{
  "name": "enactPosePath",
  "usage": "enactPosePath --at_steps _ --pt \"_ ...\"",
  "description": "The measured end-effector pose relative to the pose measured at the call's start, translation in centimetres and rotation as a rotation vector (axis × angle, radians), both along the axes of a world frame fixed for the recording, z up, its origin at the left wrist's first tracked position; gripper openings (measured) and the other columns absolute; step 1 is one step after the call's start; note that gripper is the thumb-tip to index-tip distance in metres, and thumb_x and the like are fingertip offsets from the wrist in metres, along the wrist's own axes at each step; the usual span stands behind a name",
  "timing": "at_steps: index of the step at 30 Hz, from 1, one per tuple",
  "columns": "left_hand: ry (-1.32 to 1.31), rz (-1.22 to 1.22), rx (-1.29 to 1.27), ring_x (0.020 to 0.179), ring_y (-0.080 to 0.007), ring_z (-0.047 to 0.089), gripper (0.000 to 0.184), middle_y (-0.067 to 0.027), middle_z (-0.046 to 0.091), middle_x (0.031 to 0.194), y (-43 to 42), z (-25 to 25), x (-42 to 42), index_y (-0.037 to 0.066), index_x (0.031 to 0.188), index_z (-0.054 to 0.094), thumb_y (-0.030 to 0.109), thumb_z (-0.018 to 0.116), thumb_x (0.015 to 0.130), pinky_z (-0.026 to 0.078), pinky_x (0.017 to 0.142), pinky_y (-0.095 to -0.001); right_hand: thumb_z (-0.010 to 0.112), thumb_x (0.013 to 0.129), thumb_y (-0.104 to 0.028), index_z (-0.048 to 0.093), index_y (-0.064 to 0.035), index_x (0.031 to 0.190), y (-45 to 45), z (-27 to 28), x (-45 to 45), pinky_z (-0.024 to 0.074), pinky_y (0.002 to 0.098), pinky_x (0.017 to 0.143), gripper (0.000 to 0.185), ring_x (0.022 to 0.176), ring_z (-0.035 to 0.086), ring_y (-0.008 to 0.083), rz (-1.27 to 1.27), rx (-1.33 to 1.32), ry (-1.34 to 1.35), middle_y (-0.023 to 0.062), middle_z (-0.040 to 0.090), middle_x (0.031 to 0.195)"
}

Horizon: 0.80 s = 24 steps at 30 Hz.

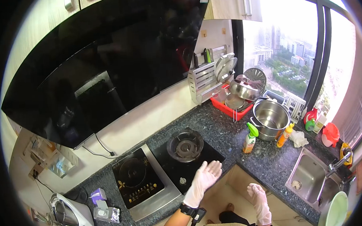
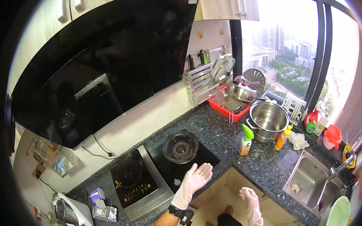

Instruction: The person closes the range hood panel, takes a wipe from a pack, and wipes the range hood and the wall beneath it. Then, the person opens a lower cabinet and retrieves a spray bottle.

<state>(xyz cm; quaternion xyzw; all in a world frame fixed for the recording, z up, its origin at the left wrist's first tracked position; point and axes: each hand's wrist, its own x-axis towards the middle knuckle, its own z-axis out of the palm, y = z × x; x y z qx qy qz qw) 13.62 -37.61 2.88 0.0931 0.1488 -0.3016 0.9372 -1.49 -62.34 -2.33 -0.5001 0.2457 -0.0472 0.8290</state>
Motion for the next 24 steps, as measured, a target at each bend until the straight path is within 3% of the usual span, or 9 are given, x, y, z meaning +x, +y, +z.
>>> enactPosePath --at_steps 4,10,13,16,17,21,24 --pt "0.044 -0.123 -0.058 0.119 -0.0314 0.051 0.04 -0.017 0.058 0.122 -2.3 -3.5 -3.1 -0.002 0.115 0.056 0.032 0.048 0.095 0.04 0.101 -0.0475 0.054 0.093 -0.017 0.064 -0.0059 0.104 -1.9 -0.8 -0.7 0.0483 0.028 0.08 0.018 0.086 0.063 0.0151 -0.034 0.025 -0.03 0.0069 0.067 0.095" --pt "0.132 -0.051 -0.002 0.122 -0.0309 0.049 0.041 -0.0169 0.055 0.126 -2.0 -5.3 -6.6 -0.002 0.121 0.052 0.029 0.051 0.094 0.039 0.103 -0.0468 0.052 0.094 -0.018 0.06 -0.0036 0.107 -3.8 -1.5 0.2 0.047 0.0299 0.086 0.021 0.091 0.062 0.0165 0.08 0.046 -0.061 0.0086 0.065 0.096" --pt "0.136 0.038 0.011 0.125 -0.03 0.045 0.044 -0.0157 0.051 0.13 -2.1 -4.9 -7.8 -0.001 0.125 0.049 0.03 0.051 0.094 0.037 0.105 -0.0446 0.057 0.092 -0.017 0.059 -0.003 0.109 -5.8 -1.4 0.6 0.0493 0.0264 0.076 0.022 0.084 0.062 0.0154 0.114 0.042 -0.064 0.0081 0.065 0.093" --pt "0.134 0.1 -0.019 0.126 -0.0291 0.044 0.045 -0.0146 0.05 0.132 -3.4 -6.2 -8.7 -0.001 0.126 0.048 0.03 0.052 0.094 0.036 0.106 -0.0438 0.036 0.099 -0.034 0.041 0.0048 0.131 -5.8 6.4 -2.3 0.0332 0.04 0.109 0.05 0.124 0.046 0.0295 0.298 -0.227 -0.167 0.0193 0.046 0.134" --pt "0.127 0.107 -0.037 0.127 -0.0289 0.044 0.045 -0.0145 0.05 0.132 -4.1 -7.0 -8.9 -0.001 0.126 0.048 0.03 0.052 0.094 0.035 0.106 -0.0438 0.034 0.1 -0.024 0.039 0.0013 0.134 -7.3 5.5 -2.7 0.026 0.0365 0.113 0.043 0.13 0.039 0.024 0.362 -0.122 -0.297 0.0141 0.043 0.138" --pt "0.154 0.143 -0.042 0.126 -0.0282 0.044 0.045 -0.0139 0.05 0.133 -7.4 -6.7 -9.5 0.0 0.126 0.049 0.029 0.056 0.092 0.035 0.106 -0.0438 0.035 0.1 -0.023 0.038 0.0017 0.135 -10.8 5.3 -2.4 0.026 0.0383 0.113 0.044 0.13 0.039 0.0253 0.419 -0.099 -0.26 0.0147 0.041 0.14" --pt "0.132 0.143 -0.07 0.125 -0.0285 0.046 0.045 -0.0142 0.051 0.132 -9.5 -7.9 -9.8 0.001 0.125 0.05 0.029 0.058 0.091 0.035 0.106 -0.0448 0.04 0.098 -0.025 0.038 0.001 0.135 -11.8 9.0 -2.6 0.0271 0.0363 0.112 0.045 0.129 0.04 0.0246 0.427 -0.098 -0.136 0.0142 0.043 0.138"
